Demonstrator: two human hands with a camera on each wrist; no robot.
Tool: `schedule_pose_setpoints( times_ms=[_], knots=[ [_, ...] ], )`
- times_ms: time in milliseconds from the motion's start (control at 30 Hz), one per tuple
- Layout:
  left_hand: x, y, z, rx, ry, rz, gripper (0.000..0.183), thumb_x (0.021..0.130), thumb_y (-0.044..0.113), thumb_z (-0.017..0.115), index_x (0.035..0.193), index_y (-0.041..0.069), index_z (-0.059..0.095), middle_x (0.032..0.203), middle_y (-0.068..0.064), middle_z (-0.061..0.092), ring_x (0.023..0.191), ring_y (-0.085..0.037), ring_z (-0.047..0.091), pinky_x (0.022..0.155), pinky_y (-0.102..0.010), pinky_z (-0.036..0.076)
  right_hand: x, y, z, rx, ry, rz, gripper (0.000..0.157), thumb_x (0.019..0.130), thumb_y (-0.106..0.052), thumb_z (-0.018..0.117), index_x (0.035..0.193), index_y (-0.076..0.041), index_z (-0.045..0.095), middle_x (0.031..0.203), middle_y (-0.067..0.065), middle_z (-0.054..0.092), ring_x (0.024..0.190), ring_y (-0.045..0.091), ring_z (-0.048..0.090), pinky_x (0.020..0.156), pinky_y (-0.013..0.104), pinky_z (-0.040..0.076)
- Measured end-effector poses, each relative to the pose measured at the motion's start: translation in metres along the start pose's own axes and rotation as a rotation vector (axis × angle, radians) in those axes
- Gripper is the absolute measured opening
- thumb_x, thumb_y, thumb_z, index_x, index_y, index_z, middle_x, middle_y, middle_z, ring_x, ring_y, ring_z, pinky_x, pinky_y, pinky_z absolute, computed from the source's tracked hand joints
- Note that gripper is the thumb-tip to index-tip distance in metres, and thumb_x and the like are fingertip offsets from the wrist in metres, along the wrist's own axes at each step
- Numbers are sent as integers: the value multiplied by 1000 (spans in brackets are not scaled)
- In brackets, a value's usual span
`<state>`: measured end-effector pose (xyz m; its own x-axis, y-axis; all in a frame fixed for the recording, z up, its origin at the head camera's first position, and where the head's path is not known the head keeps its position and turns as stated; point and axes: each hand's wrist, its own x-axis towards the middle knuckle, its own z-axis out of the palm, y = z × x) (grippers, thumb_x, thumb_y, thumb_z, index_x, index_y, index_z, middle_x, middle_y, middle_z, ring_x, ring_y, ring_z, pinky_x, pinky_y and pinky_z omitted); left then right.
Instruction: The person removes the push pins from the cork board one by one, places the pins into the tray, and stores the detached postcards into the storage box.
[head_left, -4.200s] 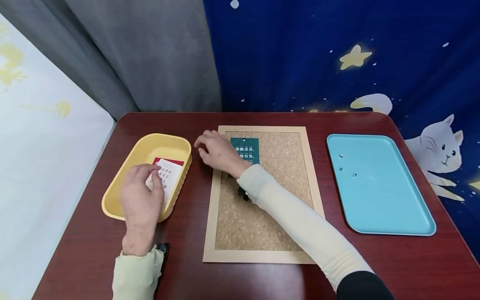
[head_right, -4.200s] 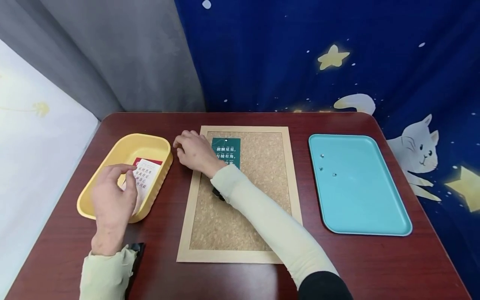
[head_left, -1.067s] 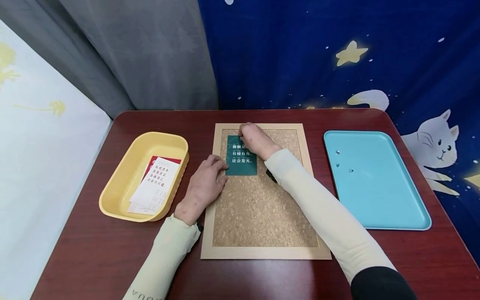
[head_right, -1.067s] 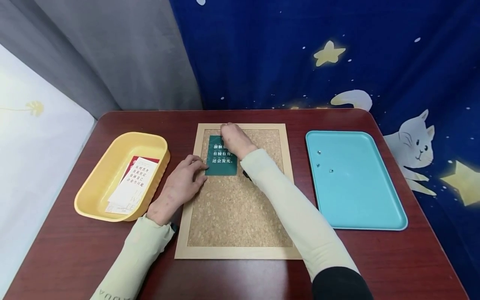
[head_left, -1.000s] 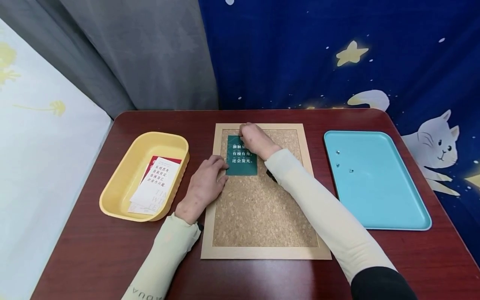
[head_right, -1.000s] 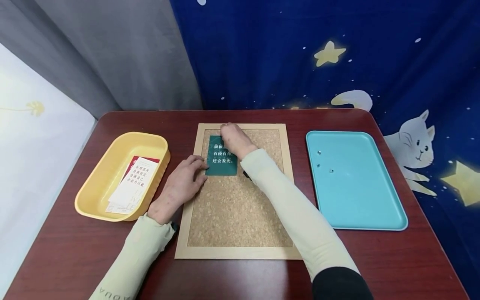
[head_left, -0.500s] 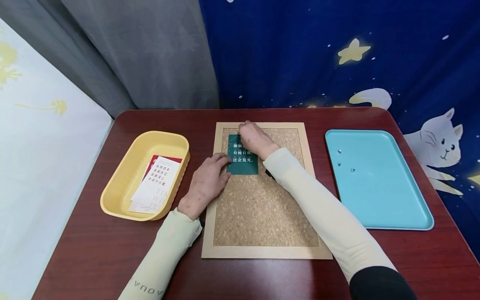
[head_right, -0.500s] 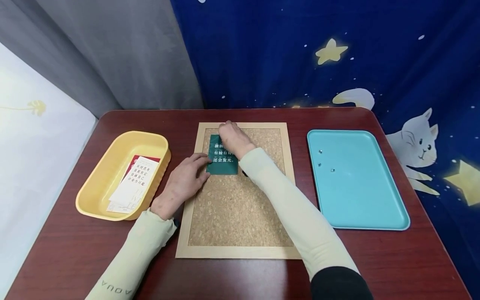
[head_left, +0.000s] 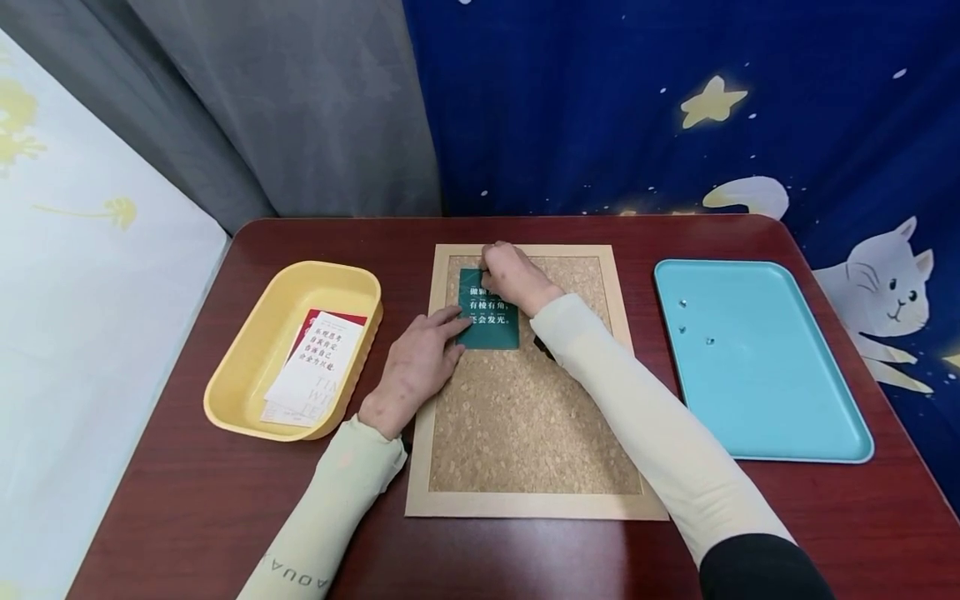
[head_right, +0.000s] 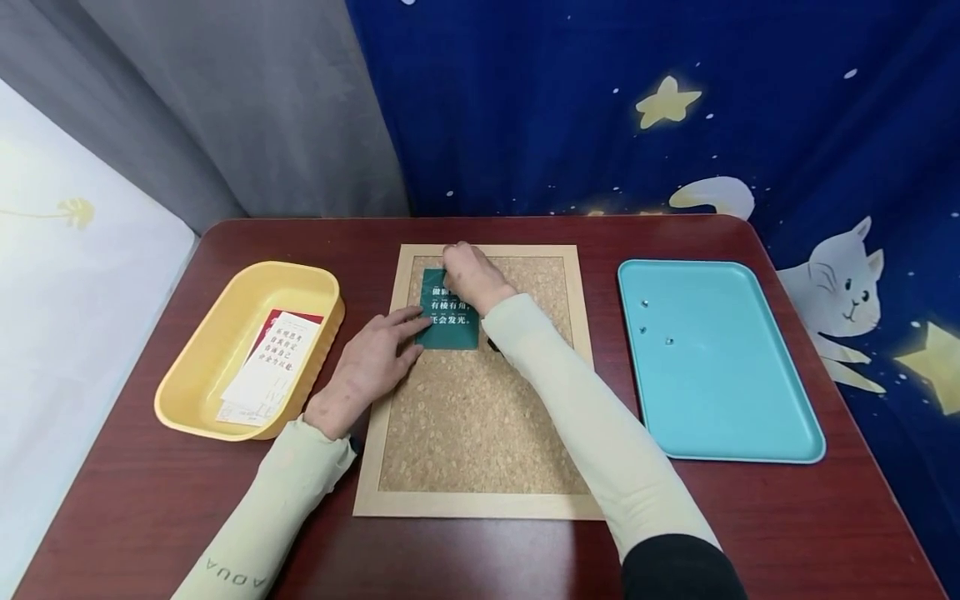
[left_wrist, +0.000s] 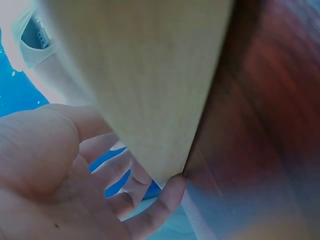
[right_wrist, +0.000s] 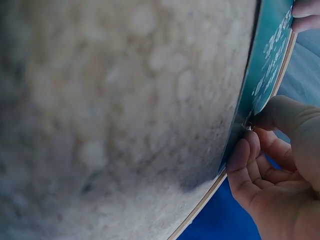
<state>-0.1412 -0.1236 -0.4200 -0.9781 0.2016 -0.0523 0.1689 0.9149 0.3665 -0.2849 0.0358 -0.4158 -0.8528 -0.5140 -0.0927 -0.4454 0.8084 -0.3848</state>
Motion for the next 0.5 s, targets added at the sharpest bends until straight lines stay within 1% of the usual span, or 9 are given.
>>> schedule_pose_setpoints(
  times_ms=[167, 267, 433, 500],
  knots=[
    [-3, -2, 0, -2, -6, 0, 43, 97, 25, 63, 139, 23, 58, 154, -1, 47, 121, -25, 55, 89, -42, 56, 1, -2, 3, 15, -18, 7, 8, 95, -7, 57, 102, -5, 61, 97, 8, 59, 80, 17, 50, 70, 29, 48],
    [-3, -3, 0, 5, -2, 6, 43, 96, 25, 63, 139, 23, 58, 154, -1, 47, 122, -25, 55, 89, -42, 56, 2, -2, 3, 13, -3, -2, 4, 94, -6, 57, 96, -6, 60, 91, 8, 58, 76, 18, 46, 66, 29, 44],
    [0, -1, -1, 10, -9, 7, 43, 97, 25, 63, 140, 23, 58, 154, -1, 46, 121, -25, 54, 90, -42, 56, 4, 0, 2, -4, 15, -15, 3, 92, -4, 57, 91, -6, 58, 84, 6, 55, 72, 17, 43, 63, 27, 39],
    [1, 0, -1, 9, -11, 7, 43, 97, 25, 63, 140, 23, 58, 154, -1, 46, 121, -25, 55, 90, -42, 56, 4, 2, 1, -6, 18, -17, 6, 90, -3, 58, 87, -7, 56, 79, 3, 50, 70, 16, 41, 61, 27, 37]
  ],
)
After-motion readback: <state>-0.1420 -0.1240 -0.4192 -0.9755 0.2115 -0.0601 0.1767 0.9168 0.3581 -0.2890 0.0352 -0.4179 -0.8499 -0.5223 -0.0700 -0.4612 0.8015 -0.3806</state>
